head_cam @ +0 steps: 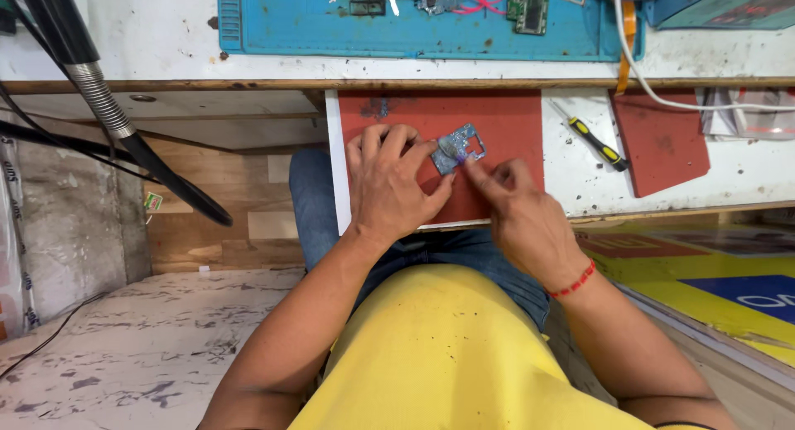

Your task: The person uses a hot air gun to clean a small electronic component placed on a red mat. They hold the component with one hand while directing the hot air with the other, repeatedly moving the nozzle over the surface.

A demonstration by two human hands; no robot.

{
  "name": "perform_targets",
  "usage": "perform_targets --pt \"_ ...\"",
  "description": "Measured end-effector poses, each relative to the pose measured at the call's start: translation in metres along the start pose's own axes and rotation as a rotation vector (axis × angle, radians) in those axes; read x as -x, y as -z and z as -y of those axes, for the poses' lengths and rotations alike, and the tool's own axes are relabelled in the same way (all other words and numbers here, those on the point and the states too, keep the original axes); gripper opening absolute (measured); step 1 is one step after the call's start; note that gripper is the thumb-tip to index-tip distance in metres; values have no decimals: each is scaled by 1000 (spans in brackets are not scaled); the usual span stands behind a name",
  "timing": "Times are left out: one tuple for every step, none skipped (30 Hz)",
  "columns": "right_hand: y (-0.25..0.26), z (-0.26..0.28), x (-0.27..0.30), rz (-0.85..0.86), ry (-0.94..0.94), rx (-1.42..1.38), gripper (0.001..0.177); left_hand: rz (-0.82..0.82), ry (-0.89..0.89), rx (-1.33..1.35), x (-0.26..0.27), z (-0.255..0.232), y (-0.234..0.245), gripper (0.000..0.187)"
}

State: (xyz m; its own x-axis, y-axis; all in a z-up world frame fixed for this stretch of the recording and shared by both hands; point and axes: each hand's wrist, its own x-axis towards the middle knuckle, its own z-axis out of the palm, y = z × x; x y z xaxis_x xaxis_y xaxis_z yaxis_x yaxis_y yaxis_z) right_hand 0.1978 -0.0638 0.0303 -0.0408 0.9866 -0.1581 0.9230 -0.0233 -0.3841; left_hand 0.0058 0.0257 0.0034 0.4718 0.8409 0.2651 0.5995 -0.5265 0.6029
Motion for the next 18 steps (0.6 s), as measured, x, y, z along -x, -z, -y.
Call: perform_targets --pt "1 1 -1 -3 -58 11 65 -5 14 7 0 1 -1 40" --pt "2 3 -3 -6 -116 21 65 -9 27 14 0 1 -1 40" --pt "4 5 -4 -12 -173 36 65 -18 39 22 0 1 -2 41" --pt "8 8 -4 -22 -150 20 64 -21 33 25 -1 0 -2 41" --pt "12 11 -5 -28 -119 4 64 -28 35 24 0 0 -2 41" --pt "15 14 -5 -33 -88 -12 63 -35 37 23 0 0 -2 42" --pt "17 18 -7 5 -89 2 62 -35 33 30 -2 3 0 41" --pt "18 21 -9 44 -90 18 61 -35 27 38 -3 5 1 41" --pt "19 22 -5 90 -100 39 59 -30 26 57 -1 4 0 40" --pt "18 21 -5 13 -82 34 59 -33 25 49 0 4 -2 40" --pt "15 19 -5 -65 -72 27 59 -30 19 42 1 5 -3 41" --pt "14 18 -3 -143 -61 21 60 -27 13 36 3 3 -4 41" --pt "13 16 -2 -87 -57 12 61 -27 20 41 2 3 -5 40" --pt "13 15 -2 -31 -53 2 63 -26 27 46 1 3 -4 40" --pt "13 14 -6 23 -36 -8 64 -36 38 43 -1 4 -3 40" --pt "13 15 -9 19 -63 1 64 -39 26 33 -3 6 -1 40" --pt "14 16 -7 28 -94 15 64 -39 24 32 -1 6 -2 40" --pt "14 17 -4 38 -124 29 64 -38 22 31 2 5 -2 41"
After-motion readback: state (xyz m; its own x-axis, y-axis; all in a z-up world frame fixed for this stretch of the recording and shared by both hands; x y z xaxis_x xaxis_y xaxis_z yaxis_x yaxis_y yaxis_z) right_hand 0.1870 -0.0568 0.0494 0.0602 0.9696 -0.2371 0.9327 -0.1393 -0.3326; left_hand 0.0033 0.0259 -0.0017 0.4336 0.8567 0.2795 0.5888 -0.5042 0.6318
